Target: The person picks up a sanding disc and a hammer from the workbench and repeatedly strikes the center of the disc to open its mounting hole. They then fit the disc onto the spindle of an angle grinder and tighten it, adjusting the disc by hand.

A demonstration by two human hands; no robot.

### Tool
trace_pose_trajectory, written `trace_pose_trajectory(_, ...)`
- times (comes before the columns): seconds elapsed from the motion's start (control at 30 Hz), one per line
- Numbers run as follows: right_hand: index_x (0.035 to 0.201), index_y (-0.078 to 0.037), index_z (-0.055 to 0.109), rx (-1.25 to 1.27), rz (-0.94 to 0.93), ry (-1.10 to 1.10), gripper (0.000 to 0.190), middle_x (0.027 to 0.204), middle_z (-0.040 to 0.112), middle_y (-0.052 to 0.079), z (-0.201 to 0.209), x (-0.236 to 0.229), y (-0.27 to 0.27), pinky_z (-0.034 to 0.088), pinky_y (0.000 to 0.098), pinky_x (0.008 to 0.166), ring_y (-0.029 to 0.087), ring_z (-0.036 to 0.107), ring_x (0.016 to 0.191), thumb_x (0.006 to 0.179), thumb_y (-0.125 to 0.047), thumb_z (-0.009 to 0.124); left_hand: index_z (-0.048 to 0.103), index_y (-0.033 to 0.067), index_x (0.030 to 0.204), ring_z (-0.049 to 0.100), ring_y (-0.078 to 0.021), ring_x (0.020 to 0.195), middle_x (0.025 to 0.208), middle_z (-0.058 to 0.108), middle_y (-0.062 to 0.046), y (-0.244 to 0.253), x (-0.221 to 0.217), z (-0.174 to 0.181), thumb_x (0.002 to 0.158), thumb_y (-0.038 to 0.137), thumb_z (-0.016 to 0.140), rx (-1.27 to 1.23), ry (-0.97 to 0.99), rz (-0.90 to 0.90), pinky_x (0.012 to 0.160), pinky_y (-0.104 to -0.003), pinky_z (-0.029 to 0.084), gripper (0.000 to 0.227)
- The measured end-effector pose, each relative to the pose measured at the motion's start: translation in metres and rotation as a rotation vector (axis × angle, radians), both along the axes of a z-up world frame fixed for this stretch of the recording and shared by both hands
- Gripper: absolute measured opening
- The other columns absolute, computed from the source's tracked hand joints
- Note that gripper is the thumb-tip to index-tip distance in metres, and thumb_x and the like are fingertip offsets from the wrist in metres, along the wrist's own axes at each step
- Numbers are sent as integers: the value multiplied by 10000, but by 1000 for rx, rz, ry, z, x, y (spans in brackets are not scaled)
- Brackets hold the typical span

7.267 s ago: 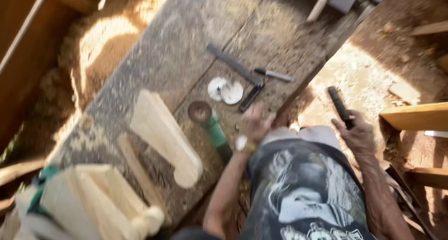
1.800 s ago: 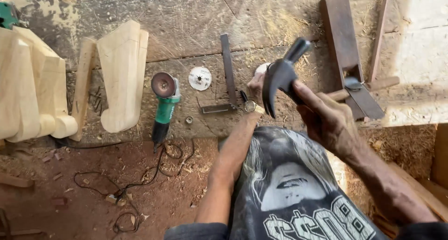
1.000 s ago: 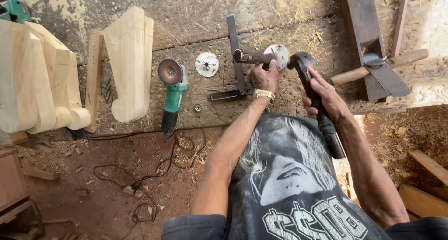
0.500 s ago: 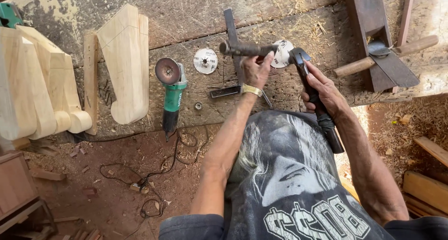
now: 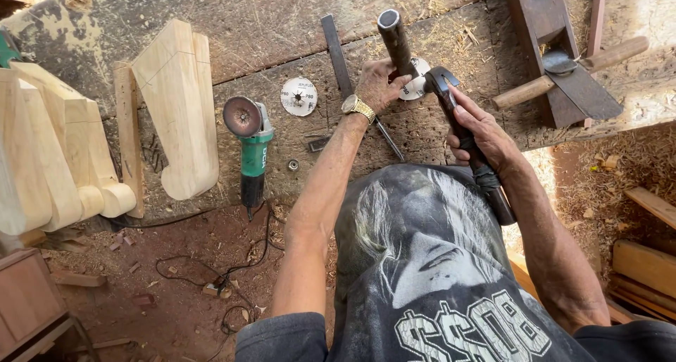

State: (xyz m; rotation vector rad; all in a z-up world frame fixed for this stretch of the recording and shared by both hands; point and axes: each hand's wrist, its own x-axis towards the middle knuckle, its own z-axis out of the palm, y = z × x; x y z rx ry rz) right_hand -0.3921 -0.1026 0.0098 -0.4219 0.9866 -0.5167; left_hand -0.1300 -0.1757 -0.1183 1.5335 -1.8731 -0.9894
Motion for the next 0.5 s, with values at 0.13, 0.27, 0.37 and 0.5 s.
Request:
trace_pose_trajectory(0.13, 1659, -339, 301, 56, -21, -58, 704, 678, 509, 13, -4, -2, -2, 401, 237, 421, 92, 458, 495, 1015, -405, 576, 757, 130, 1060, 773, -183, 801, 886, 805, -63, -1, -1, -2, 855, 181, 806, -25, -9, -3, 811, -379, 637, 216)
trace_pose_trajectory(0.27, 1668, -328, 280, 71, -36, -105, 724, 684, 512, 18, -11, -5, -1, 403, 243, 424, 96, 457, 493, 1018, -411, 586, 747, 127, 1042, 777, -183, 834, 913, 806, -66, -3, 0, -4, 855, 171, 816, -49, -10, -32, 817, -374, 635, 204)
trace_pose_trajectory(0.37, 1689, -304, 289, 45, -35, -127, 733, 697, 507, 16, -8, -5, -4, 405, 239, 444, 95, 462, 515, 1031, -409, 592, 709, 102, 1074, 783, -183, 865, 920, 798, -63, -4, -3, 12, 854, 150, 818, 17, 55, -30, 833, -359, 646, 250)
trace_pose_trajectory(0.5, 1677, -320, 280, 62, -31, -94, 735, 684, 509, 23, -6, -4, -5, 408, 247, 433, 101, 461, 499, 1016, -415, 588, 696, 89, 1104, 775, -193, 895, 962, 792, -73, -4, -4, 15, 841, 112, 811, -13, 75, -48, 846, -360, 648, 289)
